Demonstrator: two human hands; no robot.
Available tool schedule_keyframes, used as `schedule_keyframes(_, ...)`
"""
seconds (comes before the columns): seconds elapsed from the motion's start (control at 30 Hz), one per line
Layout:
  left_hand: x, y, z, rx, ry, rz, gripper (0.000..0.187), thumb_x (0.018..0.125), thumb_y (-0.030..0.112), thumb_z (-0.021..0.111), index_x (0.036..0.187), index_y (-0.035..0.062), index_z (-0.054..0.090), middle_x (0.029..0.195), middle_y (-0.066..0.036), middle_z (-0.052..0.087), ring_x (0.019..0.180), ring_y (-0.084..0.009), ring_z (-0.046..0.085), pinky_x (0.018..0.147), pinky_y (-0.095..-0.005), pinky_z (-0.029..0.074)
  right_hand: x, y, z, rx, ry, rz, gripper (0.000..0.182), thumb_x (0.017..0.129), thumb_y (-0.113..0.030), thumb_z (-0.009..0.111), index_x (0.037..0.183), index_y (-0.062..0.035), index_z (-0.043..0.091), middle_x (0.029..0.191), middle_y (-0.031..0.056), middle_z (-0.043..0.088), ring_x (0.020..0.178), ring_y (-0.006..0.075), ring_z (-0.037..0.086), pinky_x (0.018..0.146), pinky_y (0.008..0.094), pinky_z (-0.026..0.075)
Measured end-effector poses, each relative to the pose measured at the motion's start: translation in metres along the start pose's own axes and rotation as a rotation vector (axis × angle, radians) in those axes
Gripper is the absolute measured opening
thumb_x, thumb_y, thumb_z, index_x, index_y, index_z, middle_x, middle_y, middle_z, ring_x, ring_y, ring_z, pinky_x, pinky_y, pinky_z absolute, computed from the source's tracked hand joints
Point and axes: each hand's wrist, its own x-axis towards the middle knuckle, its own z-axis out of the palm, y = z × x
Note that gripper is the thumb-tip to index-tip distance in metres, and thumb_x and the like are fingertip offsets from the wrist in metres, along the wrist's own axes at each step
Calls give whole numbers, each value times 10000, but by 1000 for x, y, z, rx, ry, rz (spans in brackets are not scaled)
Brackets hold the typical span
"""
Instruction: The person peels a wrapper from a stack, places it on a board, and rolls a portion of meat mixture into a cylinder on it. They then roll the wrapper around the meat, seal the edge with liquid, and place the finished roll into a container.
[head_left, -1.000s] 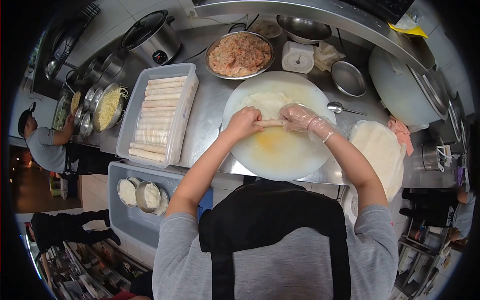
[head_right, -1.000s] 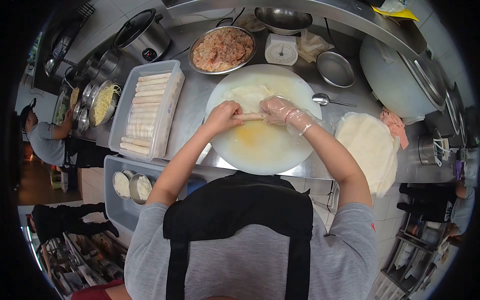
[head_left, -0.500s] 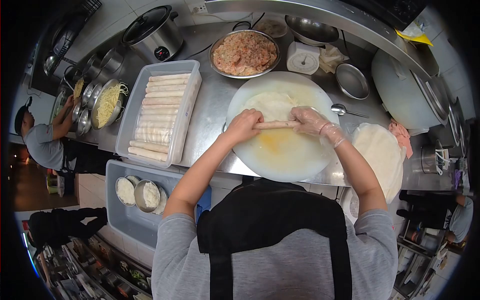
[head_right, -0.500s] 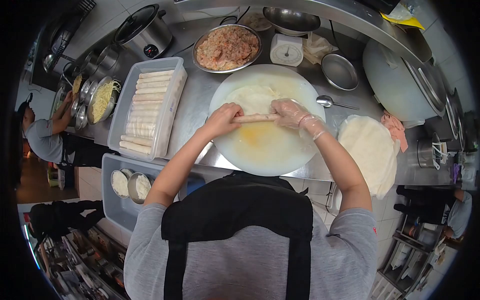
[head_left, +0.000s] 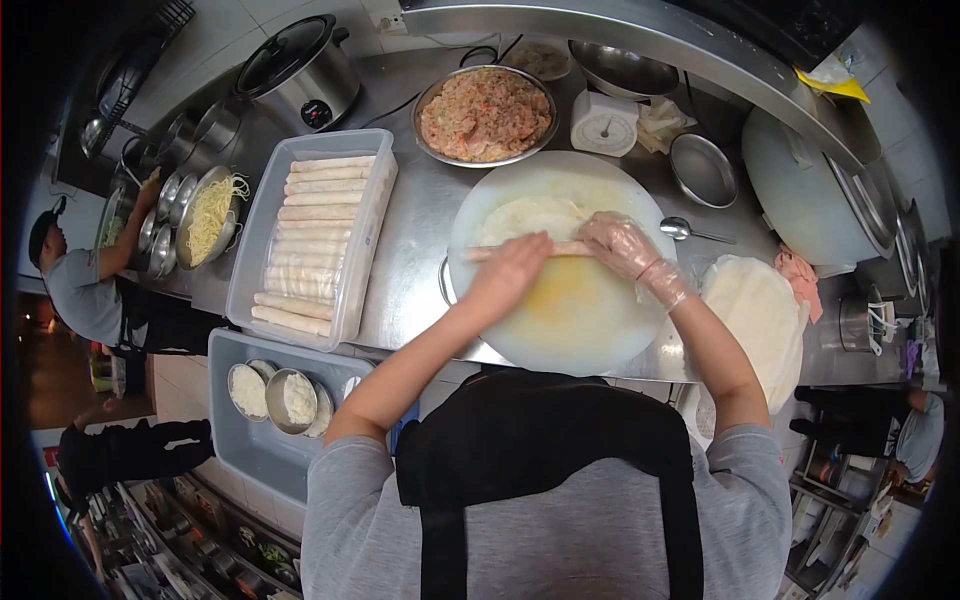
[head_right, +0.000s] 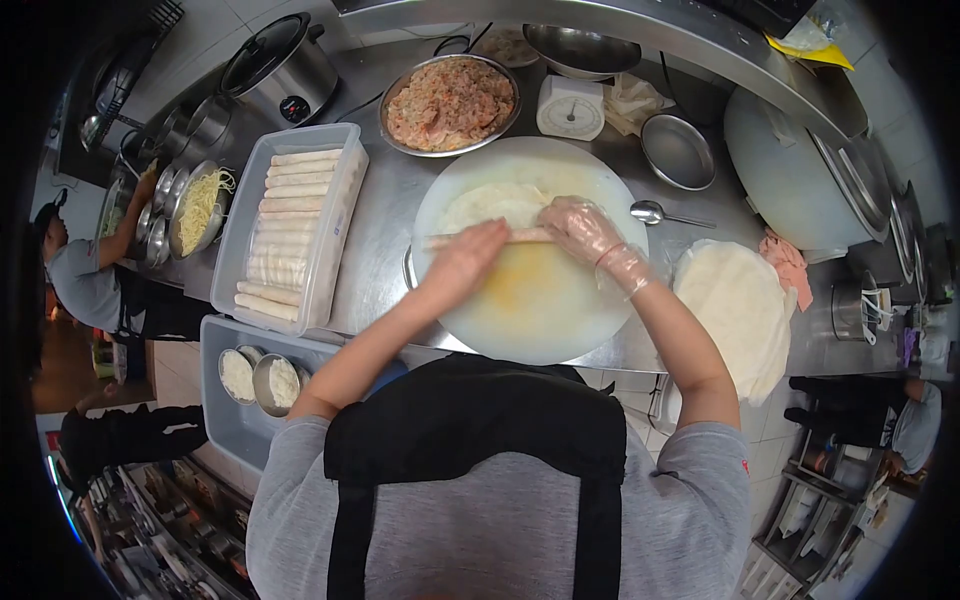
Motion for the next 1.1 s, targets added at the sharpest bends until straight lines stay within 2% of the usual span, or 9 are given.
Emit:
schedule_keyframes(0.1,-10,20,1,12,-187,-31,645,802,190,594,1357,-12,334,1412,-165,341,1292,-322,335,1068,-481,262,-12,-21,1,-54,118,-79,145,773,-153,634,868,-43,628,835,116,578,827,296,568,753,382,467)
schedule_keyframes(0.2,-15,20,2,12,-174,-20,626,820,205,580,1356,-8,337,1407,-163,348,1281,-319,352,1066,-466,273,-16,-17,5,-89,162,-158,187,782,-118,626,956,-53,613,915,116,578,855,303,567,747,396,469)
schedule_keyframes(0.27,-8,13,2,-2,-195,-49,621,828,212,573,1359,-5,335,1409,-164,345,1282,-319,351,1068,-460,272,-11,-9,6,-42,100,-63,222,765,-108,639,980,-62,606,916,114,577,858,294,571,737,391,475)
schedule_keyframes(0.37,1,-2,5,-2,-204,-56,605,843,222,561,1359,0,336,1407,-167,347,1280,-317,353,1069,-451,271,-2,-23,2,-110,281,-140,190,765,-115,614,948,-67,621,875,81,582,832,285,566,722,389,479)
schedule_keyframes(0.43,7,-11,7,9,-195,-44,594,850,225,555,1357,3,339,1403,-168,352,1278,-314,356,1069,-447,271,-2,-18,7,-141,247,-184,178,765,-106,608,937,-67,622,875,81,584,834,285,567,722,390,479)
schedule_keyframes(0.53,14,-12,2,-17,-214,-53,573,840,205,565,1339,4,367,1383,-175,377,1272,-310,367,1064,-450,280,3,-12,12,-162,193,-199,158,763,-92,598,918,-66,621,887,83,587,845,286,568,726,390,478)
schedule_keyframes(0.8,10,-14,13,-21,13,-21,453,754,19,540,1206,8,510,1218,-114,510,1109,-280,487,938,-394,405,15,-4,13,-110,149,-117,145,782,-87,579,919,-69,624,900,83,598,884,282,578,745,383,483)
schedule_keyframes(0.87,13,-20,16,-22,23,-25,443,752,10,532,1195,7,518,1202,-116,516,1105,-283,489,936,-388,407,12,-11,14,-224,304,-212,145,791,-96,576,924,-70,628,891,87,602,880,282,581,750,379,483)
schedule_keyframes(1.1,28,-29,7,-117,-42,-83,382,751,-30,499,1120,20,582,1072,-127,563,1015,-301,532,880,-360,440,21,0,14,-179,218,-148,155,797,-118,583,942,-73,619,899,100,605,854,297,583,759,383,480)
